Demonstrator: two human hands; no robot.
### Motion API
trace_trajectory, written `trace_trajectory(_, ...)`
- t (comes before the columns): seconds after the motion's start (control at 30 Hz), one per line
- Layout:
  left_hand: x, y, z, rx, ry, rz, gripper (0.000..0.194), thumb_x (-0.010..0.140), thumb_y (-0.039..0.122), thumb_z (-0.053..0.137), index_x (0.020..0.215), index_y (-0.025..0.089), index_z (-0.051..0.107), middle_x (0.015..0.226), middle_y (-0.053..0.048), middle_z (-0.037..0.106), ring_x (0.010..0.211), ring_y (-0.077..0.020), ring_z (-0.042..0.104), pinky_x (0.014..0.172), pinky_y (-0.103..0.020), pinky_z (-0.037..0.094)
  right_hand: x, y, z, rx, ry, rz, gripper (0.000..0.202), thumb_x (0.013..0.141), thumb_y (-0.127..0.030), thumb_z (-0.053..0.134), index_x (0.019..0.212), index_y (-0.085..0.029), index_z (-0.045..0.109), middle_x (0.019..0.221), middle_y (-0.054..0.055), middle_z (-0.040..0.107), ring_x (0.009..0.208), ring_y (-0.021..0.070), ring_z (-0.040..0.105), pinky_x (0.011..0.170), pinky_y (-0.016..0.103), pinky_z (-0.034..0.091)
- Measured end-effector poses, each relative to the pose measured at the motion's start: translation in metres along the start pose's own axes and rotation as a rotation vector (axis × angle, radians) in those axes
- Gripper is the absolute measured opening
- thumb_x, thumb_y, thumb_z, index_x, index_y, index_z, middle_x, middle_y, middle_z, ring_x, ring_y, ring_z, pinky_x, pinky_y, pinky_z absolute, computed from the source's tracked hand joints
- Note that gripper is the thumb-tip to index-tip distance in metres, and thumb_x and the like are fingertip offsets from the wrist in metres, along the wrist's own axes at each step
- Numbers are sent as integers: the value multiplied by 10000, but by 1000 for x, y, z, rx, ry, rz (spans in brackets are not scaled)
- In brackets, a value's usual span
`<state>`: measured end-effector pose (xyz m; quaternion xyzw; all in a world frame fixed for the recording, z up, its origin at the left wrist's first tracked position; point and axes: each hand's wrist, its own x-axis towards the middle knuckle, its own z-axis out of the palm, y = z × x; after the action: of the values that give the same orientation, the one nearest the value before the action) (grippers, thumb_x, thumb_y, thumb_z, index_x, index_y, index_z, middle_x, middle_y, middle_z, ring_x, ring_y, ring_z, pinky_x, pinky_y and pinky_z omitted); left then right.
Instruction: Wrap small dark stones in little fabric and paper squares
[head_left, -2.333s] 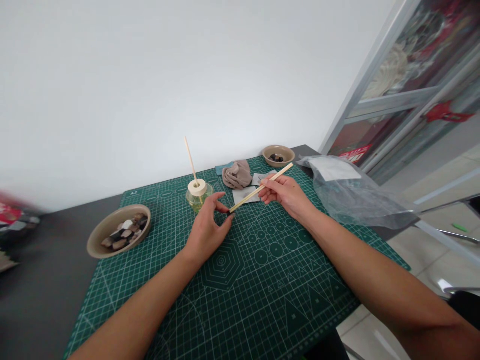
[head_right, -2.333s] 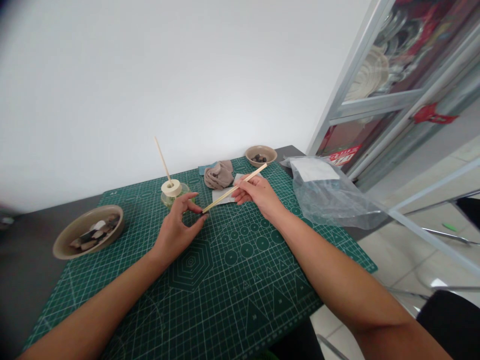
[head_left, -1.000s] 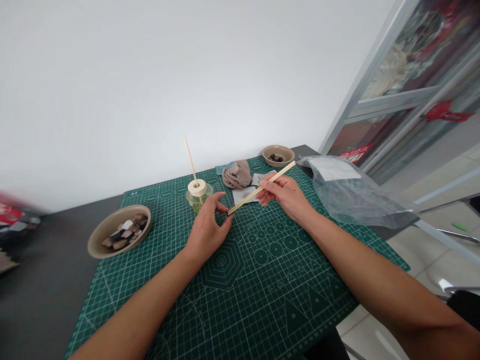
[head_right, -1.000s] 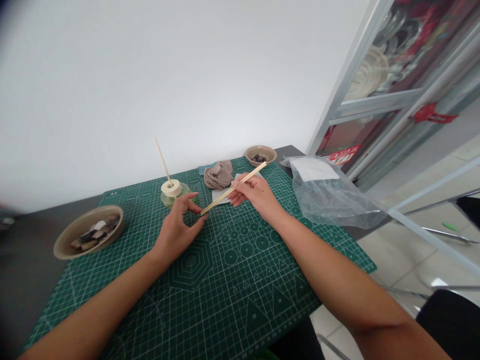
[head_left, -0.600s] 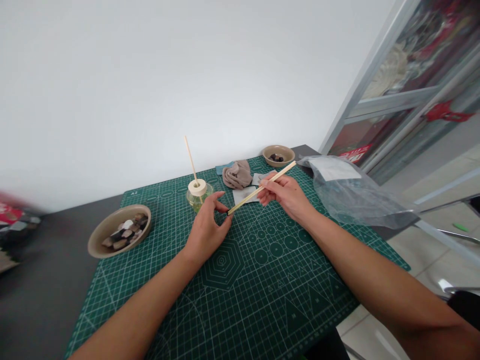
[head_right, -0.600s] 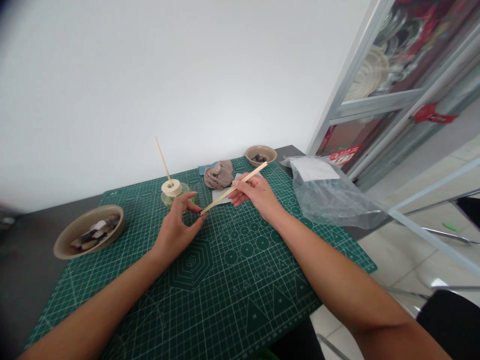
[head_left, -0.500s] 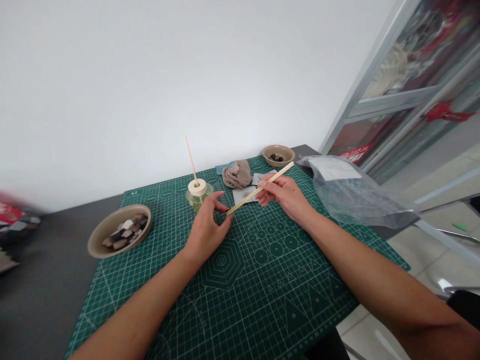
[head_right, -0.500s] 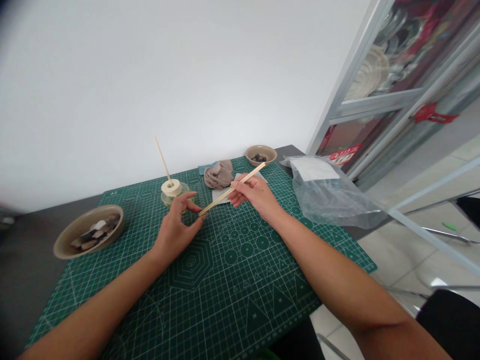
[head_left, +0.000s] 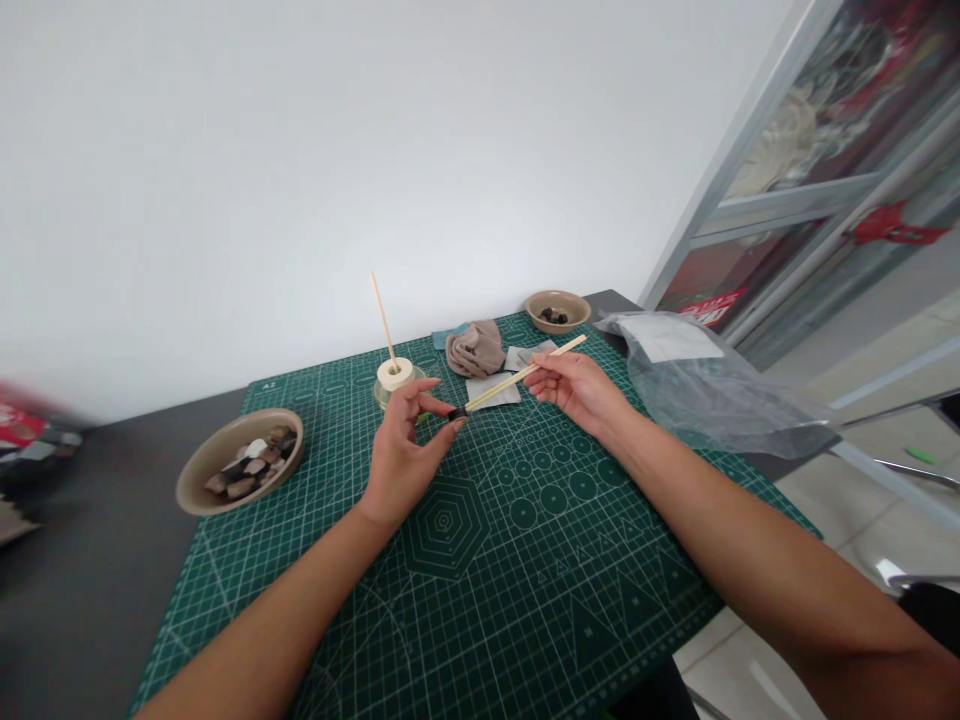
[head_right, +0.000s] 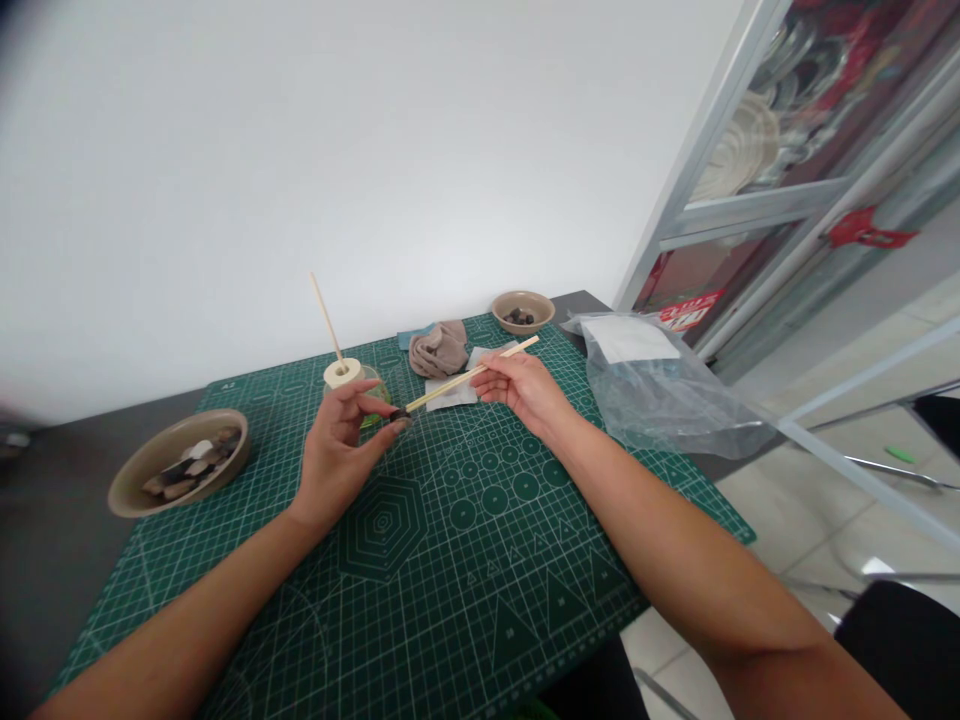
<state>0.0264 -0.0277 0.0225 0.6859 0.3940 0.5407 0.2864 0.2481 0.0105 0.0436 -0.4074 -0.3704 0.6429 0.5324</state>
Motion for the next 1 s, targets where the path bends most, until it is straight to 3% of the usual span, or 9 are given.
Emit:
trace_trajectory(0.13, 1, 3, 1, -53, 18, 7, 416, 775, 154, 665, 1145, 216, 484, 823, 8, 596, 854, -160, 619, 922, -360, 453, 0, 0, 2, 20, -52, 69, 100, 761, -191, 673, 699, -113, 668, 596, 59, 704, 479, 112, 643, 432, 142, 522)
trace_trajectory(0.3, 1, 6, 1, -73, 41, -7, 394, 766, 196, 675, 1113, 211, 488, 829, 0, 598, 851, -167, 627, 920, -367, 463, 1, 1, 2, 52, 12, 61, 126, 783, -158, 640, 670, -110, 670, 569, 49, 694, 453, 97, 627, 428, 129, 516)
trace_trajectory(0.47, 0, 6, 0, -56, 36, -5, 394, 770, 221, 679, 1115, 210, 489, 829, -2, 595, 853, -169, 626, 924, -369, 461, 0, 2, 3, 46, -53, 83, 103, 786, -170, 643, 707, -113, 678, 599, 60, 706, 486, 111, 646, 455, 147, 535)
trace_trajectory(0.63, 0, 4, 0, -53, 33, 3, 388, 778, 214, 672, 1119, 213, 487, 838, -7, 601, 865, -174, 632, 930, -376, 460, 1, 1, 2, 63, 18, 41, 120, 777, -164, 639, 670, -120, 671, 563, 43, 693, 445, 96, 621, 426, 131, 517)
trace_trajectory(1.0, -1, 3, 0, -57, 24, 32, 404, 777, 143, 674, 1129, 218, 492, 840, 1, 598, 854, -160, 615, 927, -361, 452, -3, 4, 9, 48, -90, 23, 92, 742, -205, 687, 708, -122, 664, 607, 54, 710, 486, 112, 648, 448, 145, 533)
